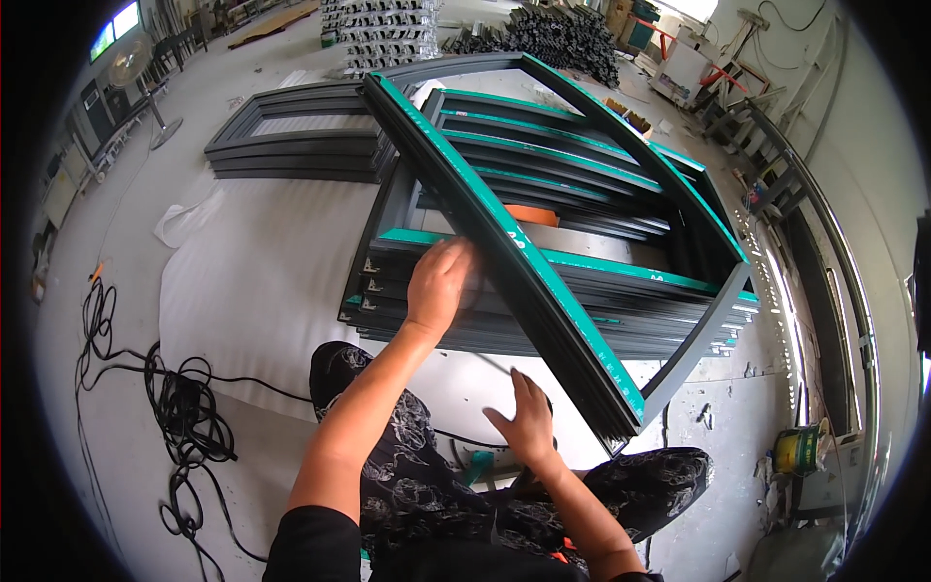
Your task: The person handles and fits together metal frame components while working on a stack of finished frames, using a pair of pliers to adjust a corner connection.
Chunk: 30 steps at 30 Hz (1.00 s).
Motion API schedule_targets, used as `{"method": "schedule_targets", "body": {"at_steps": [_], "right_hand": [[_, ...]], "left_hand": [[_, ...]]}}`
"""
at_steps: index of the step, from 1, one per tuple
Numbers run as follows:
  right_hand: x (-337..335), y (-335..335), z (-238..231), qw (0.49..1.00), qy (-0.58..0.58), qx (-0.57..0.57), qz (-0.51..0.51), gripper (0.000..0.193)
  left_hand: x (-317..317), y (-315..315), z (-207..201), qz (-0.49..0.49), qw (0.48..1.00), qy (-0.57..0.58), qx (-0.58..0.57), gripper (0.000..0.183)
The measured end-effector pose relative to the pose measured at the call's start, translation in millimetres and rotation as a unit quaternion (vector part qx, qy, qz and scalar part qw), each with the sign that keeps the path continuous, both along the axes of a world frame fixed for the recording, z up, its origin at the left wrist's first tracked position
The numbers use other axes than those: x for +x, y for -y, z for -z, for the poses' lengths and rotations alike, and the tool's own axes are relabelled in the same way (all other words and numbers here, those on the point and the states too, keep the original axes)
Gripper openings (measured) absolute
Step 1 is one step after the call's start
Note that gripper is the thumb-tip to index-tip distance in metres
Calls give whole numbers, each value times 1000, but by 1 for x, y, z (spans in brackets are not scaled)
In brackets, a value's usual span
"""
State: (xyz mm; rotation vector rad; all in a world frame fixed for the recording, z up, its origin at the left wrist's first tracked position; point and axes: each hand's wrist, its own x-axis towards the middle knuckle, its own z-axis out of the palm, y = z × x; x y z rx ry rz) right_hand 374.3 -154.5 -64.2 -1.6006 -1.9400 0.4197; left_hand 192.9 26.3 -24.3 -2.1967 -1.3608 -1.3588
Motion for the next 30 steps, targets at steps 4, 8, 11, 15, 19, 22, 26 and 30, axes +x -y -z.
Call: {"method": "schedule_targets", "body": {"at_steps": [4, 8, 11, 15, 19, 22, 26, 30], "right_hand": [[-37, -67, 34, 989, -141, 28, -39, 91], [-61, -102, 40, 932, -330, -131, -71, 55], [-66, -67, 59, 839, -495, -181, -133, 19], [-14, 38, -23, 947, -247, -203, -34, 40], [57, 108, -83, 997, -27, 19, 76, 48], [90, 120, -108, 982, 51, 130, 126, 28], [109, 104, -134, 962, 96, 196, 167, 18], [121, 90, -155, 972, 64, 146, 174, 18]], "left_hand": [[5, 5, -6, 9, 999, 37, -16, 28], [12, 5, -7, 27, 992, 88, -91, 27], [10, 9, -12, 26, 993, 69, -88, 27], [3, 11, -10, 9, 995, 47, -83, 28], [9, 9, -6, -5, 999, 10, -32, 31], [12, 16, -11, -15, 999, 3, -32, 34], [19, 25, -1, 75, 997, 7, 27, 39], [27, 22, 0, 68, 996, 39, 40, 23]]}}
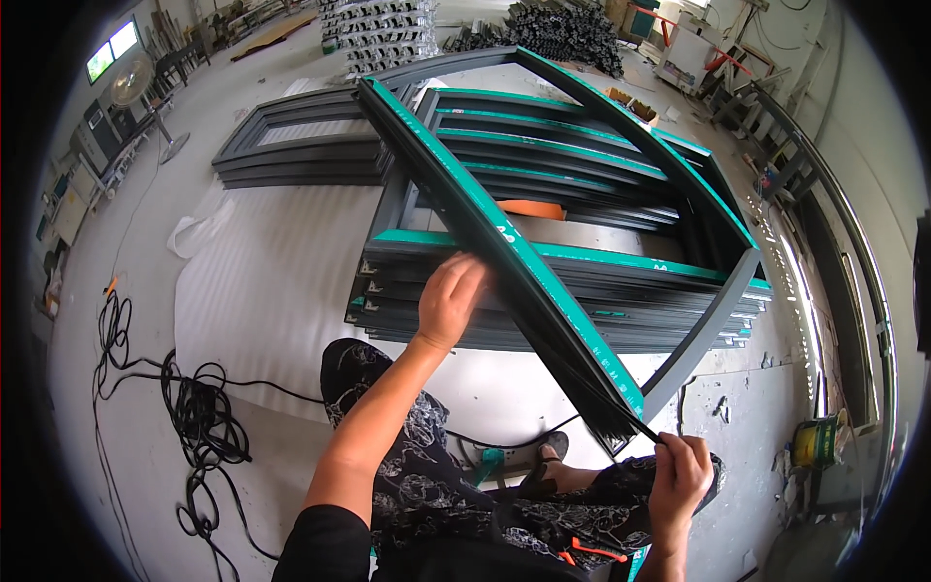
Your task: The person handles and fits together metal frame components while working on a stack of finished frames, using a pair of pliers to adjust a corner connection.
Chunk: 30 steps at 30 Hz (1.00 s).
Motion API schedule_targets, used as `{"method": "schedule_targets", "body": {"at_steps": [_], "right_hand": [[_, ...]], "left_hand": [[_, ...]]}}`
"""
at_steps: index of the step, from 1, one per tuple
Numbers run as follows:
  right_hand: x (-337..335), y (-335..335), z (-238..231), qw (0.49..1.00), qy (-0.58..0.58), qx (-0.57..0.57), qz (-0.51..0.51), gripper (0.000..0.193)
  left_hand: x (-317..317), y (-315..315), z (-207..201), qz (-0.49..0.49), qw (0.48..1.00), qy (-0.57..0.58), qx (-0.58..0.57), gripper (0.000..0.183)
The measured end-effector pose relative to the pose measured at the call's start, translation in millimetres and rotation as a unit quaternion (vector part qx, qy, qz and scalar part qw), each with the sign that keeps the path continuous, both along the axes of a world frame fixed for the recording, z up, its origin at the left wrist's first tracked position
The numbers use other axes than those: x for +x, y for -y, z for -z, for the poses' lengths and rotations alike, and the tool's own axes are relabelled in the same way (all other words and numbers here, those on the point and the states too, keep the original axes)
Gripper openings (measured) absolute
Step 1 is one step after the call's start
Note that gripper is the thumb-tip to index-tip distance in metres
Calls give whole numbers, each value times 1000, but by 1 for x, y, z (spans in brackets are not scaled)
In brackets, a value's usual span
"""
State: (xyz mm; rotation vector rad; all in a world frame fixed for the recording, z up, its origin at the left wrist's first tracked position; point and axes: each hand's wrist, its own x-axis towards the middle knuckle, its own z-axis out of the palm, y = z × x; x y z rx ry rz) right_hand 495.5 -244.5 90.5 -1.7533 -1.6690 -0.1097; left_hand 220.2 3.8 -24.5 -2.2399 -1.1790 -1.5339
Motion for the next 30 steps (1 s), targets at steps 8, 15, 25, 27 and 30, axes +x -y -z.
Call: {"method": "schedule_targets", "body": {"at_steps": [8, 15, 25, 27, 30], "right_hand": [[35, 4, -3, 838, -456, -294, -51, 16], [51, -3, 16, 755, -557, -334, -87, 28], [46, -3, 15, 776, -530, -337, -58, 26], [48, -3, 17, 765, -550, -330, -54, 28], [55, -2, 26, 736, -596, -313, -74, 28]], "left_hand": [[-7, -12, 12, 13, 999, -26, 34, 31], [-14, -20, 16, 22, 997, -33, 59, 22], [-10, 4, 0, -25, 999, 22, -32, 25], [-17, 2, -12, -55, 996, 40, -57, 27], [-18, -4, -17, -43, 997, 17, -56, 28]]}}
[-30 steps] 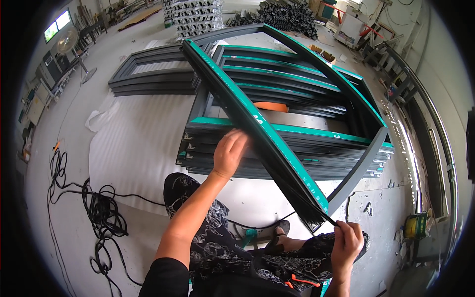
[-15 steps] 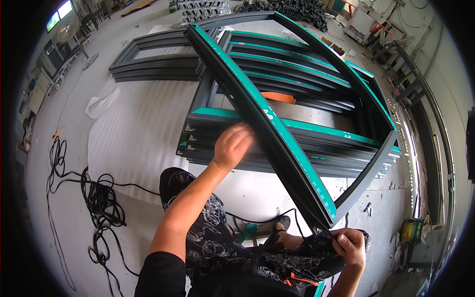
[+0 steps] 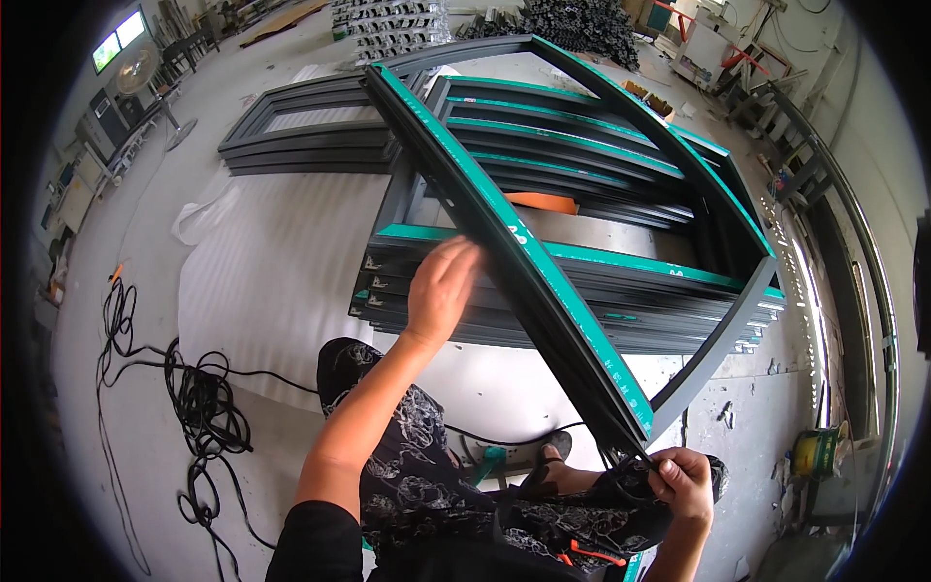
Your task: The person handles and fits together metal frame components while working on a stack of finished frames, using a pair of pliers to adjust a corner connection.
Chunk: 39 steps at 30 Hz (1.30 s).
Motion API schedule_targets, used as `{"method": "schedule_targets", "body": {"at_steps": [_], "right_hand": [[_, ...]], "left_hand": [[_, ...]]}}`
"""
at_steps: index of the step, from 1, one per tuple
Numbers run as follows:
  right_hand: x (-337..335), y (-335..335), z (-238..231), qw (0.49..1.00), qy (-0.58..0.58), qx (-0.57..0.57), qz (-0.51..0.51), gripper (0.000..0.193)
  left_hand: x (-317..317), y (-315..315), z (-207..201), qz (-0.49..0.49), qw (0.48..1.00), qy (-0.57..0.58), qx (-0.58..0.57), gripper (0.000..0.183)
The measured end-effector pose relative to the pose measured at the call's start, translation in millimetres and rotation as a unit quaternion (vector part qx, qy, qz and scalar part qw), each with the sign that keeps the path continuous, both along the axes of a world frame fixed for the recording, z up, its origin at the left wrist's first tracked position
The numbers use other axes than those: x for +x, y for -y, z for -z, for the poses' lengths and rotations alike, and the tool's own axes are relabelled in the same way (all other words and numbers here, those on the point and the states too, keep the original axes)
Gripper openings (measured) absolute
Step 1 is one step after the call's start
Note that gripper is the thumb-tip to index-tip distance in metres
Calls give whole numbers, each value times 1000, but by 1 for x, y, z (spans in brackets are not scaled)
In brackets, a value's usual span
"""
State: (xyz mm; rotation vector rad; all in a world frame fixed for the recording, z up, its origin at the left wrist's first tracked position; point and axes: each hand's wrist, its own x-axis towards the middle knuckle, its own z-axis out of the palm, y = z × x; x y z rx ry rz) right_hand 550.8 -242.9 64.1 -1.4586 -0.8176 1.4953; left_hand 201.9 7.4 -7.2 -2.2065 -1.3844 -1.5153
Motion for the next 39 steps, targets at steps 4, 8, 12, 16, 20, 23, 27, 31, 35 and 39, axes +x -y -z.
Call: {"method": "schedule_targets", "body": {"at_steps": [4, 8, 12, 16, 20, 23, 27, 31, 35, 39], "right_hand": [[2, -3, 2, 998, -57, 16, 1, 27], [3, -3, 7, 998, -62, 20, -16, 30], [8, -10, 9, 997, -72, 20, -24, 31], [7, -11, 5, 996, -75, 24, -34, 30], [0, -4, 6, 998, -39, 31, -30, 28], [-2, -1, 11, 998, -43, 32, -37, 26], [-11, -1, 4, 999, -24, 17, -39, 26], [-13, -1, 5, 999, -19, 7, -35, 26], [-16, 3, 12, 998, -25, -1, -51, 25], [-16, 4, 14, 998, -35, -2, -47, 23]], "left_hand": [[0, -11, 22, 34, 997, -50, 41, 28], [3, -9, 23, 18, 994, -68, 83, 28], [4, -18, 18, 6, 992, -112, 55, 24], [3, -13, 15, 1, 990, -128, 55, 24], [8, 9, 6, 47, 997, 32, -56, 24], [16, 18, 22, 26, 884, 375, -279, 20], [30, 11, 6, 186, 630, 586, -474, 27], [36, 8, -10, 188, 625, 593, -471, 21], [42, 1, -1, 131, 644, 590, -469, 21], [32, 11, -5, 191, 613, 565, -519, 24]]}}
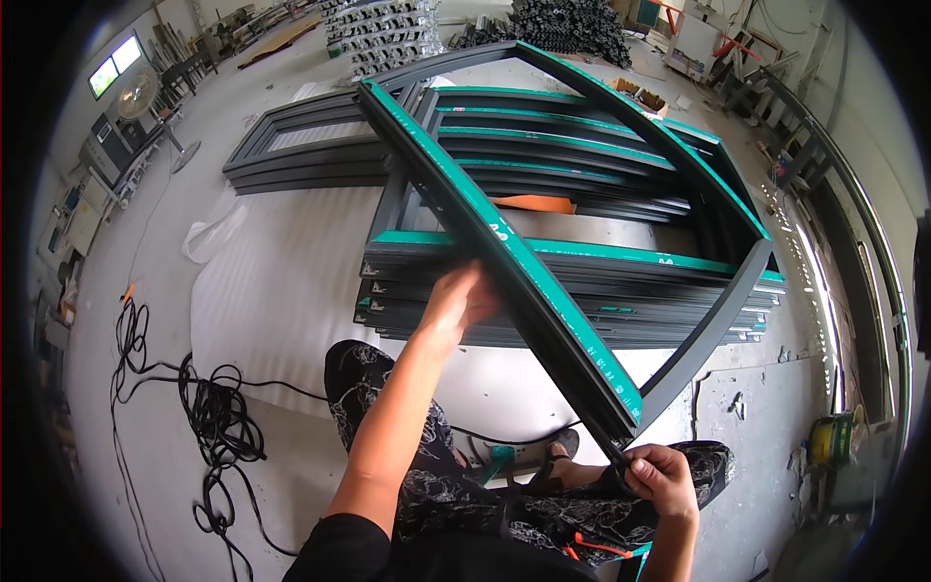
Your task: The person handles and fits together metal frame components while working on a stack of finished frames, using a pair of pliers to adjust a corner connection.
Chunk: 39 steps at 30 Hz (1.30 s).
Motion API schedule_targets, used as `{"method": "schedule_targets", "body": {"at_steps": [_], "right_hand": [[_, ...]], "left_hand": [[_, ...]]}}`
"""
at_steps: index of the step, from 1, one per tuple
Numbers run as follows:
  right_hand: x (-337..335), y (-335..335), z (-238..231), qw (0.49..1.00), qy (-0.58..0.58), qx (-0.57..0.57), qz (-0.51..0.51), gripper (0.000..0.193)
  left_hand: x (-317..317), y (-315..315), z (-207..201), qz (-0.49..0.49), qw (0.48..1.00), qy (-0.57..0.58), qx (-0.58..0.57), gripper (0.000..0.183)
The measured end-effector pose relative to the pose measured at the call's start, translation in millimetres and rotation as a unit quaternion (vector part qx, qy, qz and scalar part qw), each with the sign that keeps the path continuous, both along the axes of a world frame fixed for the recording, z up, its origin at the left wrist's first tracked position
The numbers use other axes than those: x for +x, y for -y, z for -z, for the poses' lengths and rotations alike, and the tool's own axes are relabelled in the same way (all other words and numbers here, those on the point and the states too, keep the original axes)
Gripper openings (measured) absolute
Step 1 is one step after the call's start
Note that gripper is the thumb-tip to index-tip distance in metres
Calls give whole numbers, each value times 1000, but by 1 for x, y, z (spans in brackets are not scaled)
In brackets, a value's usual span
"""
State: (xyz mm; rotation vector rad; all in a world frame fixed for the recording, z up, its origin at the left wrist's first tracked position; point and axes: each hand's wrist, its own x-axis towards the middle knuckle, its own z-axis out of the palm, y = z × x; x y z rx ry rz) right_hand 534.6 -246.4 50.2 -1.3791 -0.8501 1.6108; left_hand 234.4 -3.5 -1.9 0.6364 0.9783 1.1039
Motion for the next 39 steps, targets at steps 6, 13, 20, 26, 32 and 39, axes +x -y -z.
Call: {"method": "schedule_targets", "body": {"at_steps": [6, 13, 20, 26, 32, 39], "right_hand": [[2, 1, 6, 1000, -2, -7, -6, 23], [-7, 1, -3, 999, -34, 12, 6, 23], [-24, 12, 9, 900, 370, 218, 72, 21], [-33, 5, 3, 753, 545, 357, 91, 20], [-31, 17, 7, 923, 310, 218, 63, 20], [-29, 20, 9, 974, 145, 163, 59, 16]], "left_hand": [[7, 2, 14, -24, 998, -44, 43, 27], [13, 15, 6, -18, 1000, 10, -14, 28], [23, 17, 24, -34, 995, -82, 47, 29], [29, 38, 1, -25, 999, 27, 10, 30], [37, 28, 24, -59, 991, -114, 40, 29], [34, 52, 11, -8, 999, 45, 22, 25]]}}
